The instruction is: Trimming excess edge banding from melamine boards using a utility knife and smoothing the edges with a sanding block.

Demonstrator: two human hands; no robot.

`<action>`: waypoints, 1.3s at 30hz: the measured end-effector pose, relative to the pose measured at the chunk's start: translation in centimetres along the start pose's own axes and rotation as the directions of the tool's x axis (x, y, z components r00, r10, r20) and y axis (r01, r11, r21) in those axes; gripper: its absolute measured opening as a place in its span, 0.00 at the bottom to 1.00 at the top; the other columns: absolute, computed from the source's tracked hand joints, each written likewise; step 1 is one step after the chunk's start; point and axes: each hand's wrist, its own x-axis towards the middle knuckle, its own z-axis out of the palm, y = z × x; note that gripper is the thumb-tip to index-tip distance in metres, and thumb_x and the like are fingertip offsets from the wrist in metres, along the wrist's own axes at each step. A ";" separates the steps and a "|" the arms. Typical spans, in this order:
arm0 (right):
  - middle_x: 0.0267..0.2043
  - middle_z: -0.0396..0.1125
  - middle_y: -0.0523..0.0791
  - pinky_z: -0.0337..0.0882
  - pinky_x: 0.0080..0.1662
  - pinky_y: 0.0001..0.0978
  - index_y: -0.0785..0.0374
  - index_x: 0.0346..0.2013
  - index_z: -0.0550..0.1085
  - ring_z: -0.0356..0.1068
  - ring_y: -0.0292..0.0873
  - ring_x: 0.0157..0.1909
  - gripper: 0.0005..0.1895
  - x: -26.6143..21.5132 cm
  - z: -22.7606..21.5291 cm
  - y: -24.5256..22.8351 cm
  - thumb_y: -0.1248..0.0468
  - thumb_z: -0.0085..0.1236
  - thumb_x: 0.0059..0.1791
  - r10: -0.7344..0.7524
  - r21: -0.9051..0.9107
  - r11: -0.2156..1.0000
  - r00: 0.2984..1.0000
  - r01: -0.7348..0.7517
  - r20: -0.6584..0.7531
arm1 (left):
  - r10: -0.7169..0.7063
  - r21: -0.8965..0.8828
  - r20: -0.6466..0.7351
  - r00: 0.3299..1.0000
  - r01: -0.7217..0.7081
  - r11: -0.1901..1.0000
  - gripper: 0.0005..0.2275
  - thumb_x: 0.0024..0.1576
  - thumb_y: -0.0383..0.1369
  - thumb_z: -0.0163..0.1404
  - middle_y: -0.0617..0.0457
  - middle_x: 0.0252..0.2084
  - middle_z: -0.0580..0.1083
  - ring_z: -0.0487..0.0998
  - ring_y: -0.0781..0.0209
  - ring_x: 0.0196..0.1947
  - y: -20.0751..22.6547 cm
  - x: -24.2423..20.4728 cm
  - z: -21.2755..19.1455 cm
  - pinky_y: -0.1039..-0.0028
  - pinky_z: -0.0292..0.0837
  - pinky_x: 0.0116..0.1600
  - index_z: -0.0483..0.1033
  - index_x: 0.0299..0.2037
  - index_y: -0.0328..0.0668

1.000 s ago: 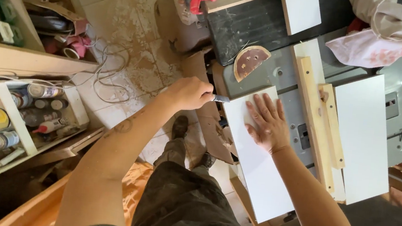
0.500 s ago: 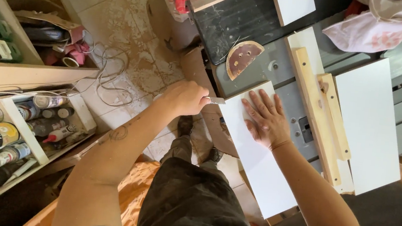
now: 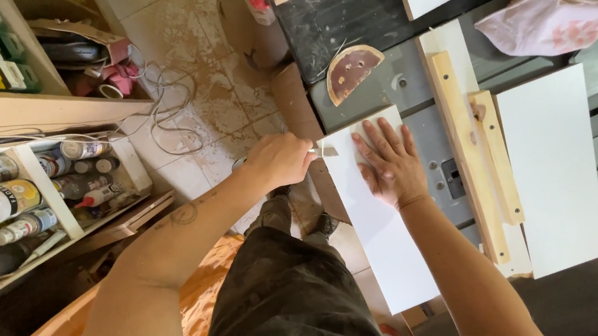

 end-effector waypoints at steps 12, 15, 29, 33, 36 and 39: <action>0.83 0.50 0.44 0.47 0.73 0.67 0.39 0.79 0.59 0.47 0.56 0.82 0.33 0.1 -0.4 -0.3 0.46 0.43 0.57 -0.003 0.043 0.999 1.000 0.004 -0.024 | -0.057 0.031 0.025 0.998 0.056 0.998 0.17 0.65 0.44 0.41 0.37 0.36 0.81 0.85 0.35 0.41 3.8 -3.2 5.0 0.47 0.81 0.46 0.80 0.44 0.42; 0.83 0.51 0.44 0.47 0.73 0.68 0.40 0.79 0.60 0.47 0.57 0.82 0.33 0.2 -0.5 -0.4 0.47 0.44 0.57 -0.002 0.057 0.998 1.000 0.003 -0.019 | -0.074 0.036 0.003 0.997 0.074 0.997 0.17 0.65 0.44 0.41 0.36 0.36 0.81 0.85 0.34 0.41 4.5 -3.7 6.2 0.47 0.81 0.46 0.80 0.44 0.41; 0.85 0.42 0.47 0.31 0.77 0.62 0.49 0.82 0.51 0.34 0.56 0.84 0.31 0.2 -3.3 -1.1 0.48 0.35 0.64 -0.027 0.124 0.992 0.992 0.012 0.120 | -0.061 0.082 -0.035 0.998 0.064 0.995 0.14 0.70 0.40 0.41 0.46 0.27 0.79 0.80 0.40 0.25 9.3 -6.4 14.6 0.51 0.75 0.32 0.75 0.40 0.41; 0.84 0.43 0.49 0.33 0.77 0.64 0.52 0.82 0.55 0.35 0.57 0.83 0.31 0.3 -3.6 -1.2 0.51 0.41 0.64 -0.047 0.135 0.990 0.995 0.035 0.084 | -0.022 0.078 -0.018 1.000 0.023 0.997 0.13 0.68 0.40 0.41 0.41 0.29 0.79 0.81 0.33 0.28 12.1 -7.8 15.9 0.44 0.73 0.33 0.76 0.44 0.42; 0.84 0.43 0.50 0.34 0.76 0.66 0.55 0.82 0.58 0.36 0.59 0.83 0.31 0.2 -3.4 -1.0 0.52 0.44 0.64 -0.059 0.134 0.990 0.996 0.050 0.060 | 0.035 0.064 0.003 0.999 -0.036 0.997 0.13 0.68 0.39 0.42 0.43 0.29 0.78 0.80 0.36 0.27 13.5 -8.6 19.3 0.45 0.71 0.29 0.76 0.42 0.40; 0.83 0.44 0.52 0.34 0.75 0.66 0.56 0.82 0.58 0.36 0.59 0.82 0.30 0.2 -4.4 -1.5 0.53 0.45 0.64 -0.050 0.139 0.990 0.996 0.038 0.080 | 0.103 0.048 -0.015 0.995 -0.102 0.994 0.13 0.69 0.40 0.43 0.49 0.25 0.76 0.78 0.42 0.21 15.1 -9.7 23.3 0.51 0.67 0.23 0.75 0.39 0.41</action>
